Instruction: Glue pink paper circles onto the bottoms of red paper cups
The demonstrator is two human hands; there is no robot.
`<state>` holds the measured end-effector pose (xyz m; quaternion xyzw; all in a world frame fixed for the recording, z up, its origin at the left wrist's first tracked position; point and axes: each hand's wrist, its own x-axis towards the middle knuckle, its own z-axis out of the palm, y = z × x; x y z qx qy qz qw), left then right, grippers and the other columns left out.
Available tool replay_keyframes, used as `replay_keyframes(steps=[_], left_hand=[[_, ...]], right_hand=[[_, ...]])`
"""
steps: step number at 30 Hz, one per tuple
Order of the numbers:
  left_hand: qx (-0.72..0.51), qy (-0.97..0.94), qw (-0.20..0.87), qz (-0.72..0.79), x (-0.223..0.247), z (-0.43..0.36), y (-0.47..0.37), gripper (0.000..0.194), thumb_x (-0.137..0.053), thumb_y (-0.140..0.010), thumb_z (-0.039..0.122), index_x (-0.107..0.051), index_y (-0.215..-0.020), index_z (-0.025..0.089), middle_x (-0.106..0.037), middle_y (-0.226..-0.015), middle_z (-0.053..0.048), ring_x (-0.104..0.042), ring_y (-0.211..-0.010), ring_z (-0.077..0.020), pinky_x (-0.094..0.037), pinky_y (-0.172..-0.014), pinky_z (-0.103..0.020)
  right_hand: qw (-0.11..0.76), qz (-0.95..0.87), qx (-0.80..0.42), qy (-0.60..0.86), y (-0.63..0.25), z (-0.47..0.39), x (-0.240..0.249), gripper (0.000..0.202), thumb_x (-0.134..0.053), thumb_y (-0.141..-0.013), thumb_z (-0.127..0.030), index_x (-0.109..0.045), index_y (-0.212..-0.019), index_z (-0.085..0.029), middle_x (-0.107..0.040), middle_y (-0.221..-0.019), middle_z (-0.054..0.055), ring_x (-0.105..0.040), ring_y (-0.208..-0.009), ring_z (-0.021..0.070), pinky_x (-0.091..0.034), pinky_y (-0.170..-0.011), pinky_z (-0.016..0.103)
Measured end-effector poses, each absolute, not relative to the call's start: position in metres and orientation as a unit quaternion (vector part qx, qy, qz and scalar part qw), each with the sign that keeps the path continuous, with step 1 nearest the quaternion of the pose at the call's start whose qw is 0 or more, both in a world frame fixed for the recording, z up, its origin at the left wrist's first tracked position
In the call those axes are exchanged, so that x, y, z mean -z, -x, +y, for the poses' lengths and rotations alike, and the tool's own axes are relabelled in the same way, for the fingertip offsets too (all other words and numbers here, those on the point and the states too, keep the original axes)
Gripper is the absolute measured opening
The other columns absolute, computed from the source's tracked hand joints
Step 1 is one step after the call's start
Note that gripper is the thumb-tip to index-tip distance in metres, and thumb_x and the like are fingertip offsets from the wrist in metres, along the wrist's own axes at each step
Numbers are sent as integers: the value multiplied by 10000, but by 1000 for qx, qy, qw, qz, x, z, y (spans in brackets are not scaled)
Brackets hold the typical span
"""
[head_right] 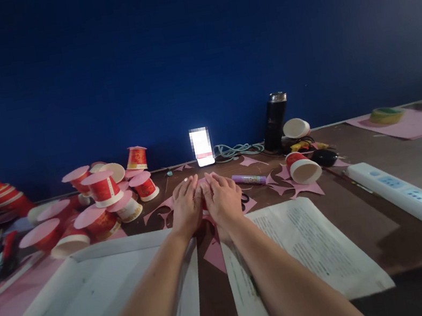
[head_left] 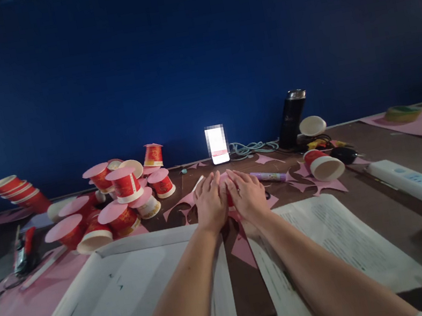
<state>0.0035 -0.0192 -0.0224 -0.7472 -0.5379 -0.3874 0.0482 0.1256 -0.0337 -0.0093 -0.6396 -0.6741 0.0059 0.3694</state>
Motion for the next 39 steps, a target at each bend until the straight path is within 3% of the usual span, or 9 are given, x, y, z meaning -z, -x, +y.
replay_keyframes(steps=[5, 15, 20, 24, 28, 33, 36, 39], left_hand=[[387, 752, 49, -531, 23, -19, -3, 509, -268, -975, 411, -434, -1382, 155, -521, -1384, -128, -418, -1309, -247, -321, -1088, -472], [385, 739, 21, -552, 23, -21, -6, 504, -276, -971, 416, -468, -1360, 160, -516, -1393, -115, -398, -1323, -259, -316, -1092, -477], [407, 744, -12, -530, 24, -20, -4, 541, -281, -965, 435, -430, -1384, 128, -509, -1386, -160, -396, -1327, -273, -280, -1104, -498], [480, 697, -128, -518, 23, -16, 2, 684, -332, -935, 516, -262, -1458, 81, -489, -1378, -221, -422, -1313, -290, -303, -1083, -499], [506, 639, -283, -505, 20, -10, 13, 814, -471, -864, 570, -214, -1472, 94, -454, -1399, -234, -441, -1304, -288, -346, -1056, -467], [438, 665, -317, -515, 22, -9, 18, 1024, -816, -579, 436, -335, -1430, 131, -510, -1347, -217, -480, -1254, -312, -395, -1015, -440], [425, 687, -299, -509, 25, -11, 16, 832, -846, -527, 373, -533, -1263, 145, -622, -1184, -174, -589, -1080, -295, -471, -911, -422], [410, 703, -278, -509, 28, -12, 14, 591, -829, -549, 361, -632, -1068, 159, -687, -959, -105, -639, -866, -252, -517, -778, -389]], right_hand=[[371, -677, -4, 636, -126, -34, 11, 467, -319, -975, -446, -442, -1399, -295, -560, -1348, 39, -471, -1193, 280, -366, -967, 449], [359, -669, -7, 651, -124, -35, 10, 468, -313, -970, -466, -486, -1367, -289, -557, -1354, 43, -465, -1205, 292, -364, -962, 476], [370, -672, -25, 641, -125, -35, 10, 461, -329, -965, -455, -506, -1355, -284, -569, -1339, 57, -479, -1201, 304, -359, -974, 488], [443, -645, -81, 617, -131, -27, 14, 498, -288, -966, -476, -514, -1349, -253, -602, -1288, 86, -511, -1181, 282, -374, -977, 450], [574, -548, -153, 588, -140, -14, 19, 596, -261, -937, -556, -533, -1311, -180, -617, -1242, 120, -544, -1149, 256, -396, -962, 398], [607, -455, -234, 608, -146, -7, 18, 552, -333, -888, -599, -631, -1023, -155, -682, -997, 114, -614, -948, 254, -435, -838, 347], [607, -437, -248, 616, -146, -7, 16, 527, -336, -878, -605, -622, -934, -166, -679, -952, 105, -614, -900, 245, -431, -803, 334], [608, -436, -252, 613, -145, -9, 14, 515, -350, -869, -603, -625, -912, -170, -679, -947, 96, -608, -909, 243, -422, -801, 326]])
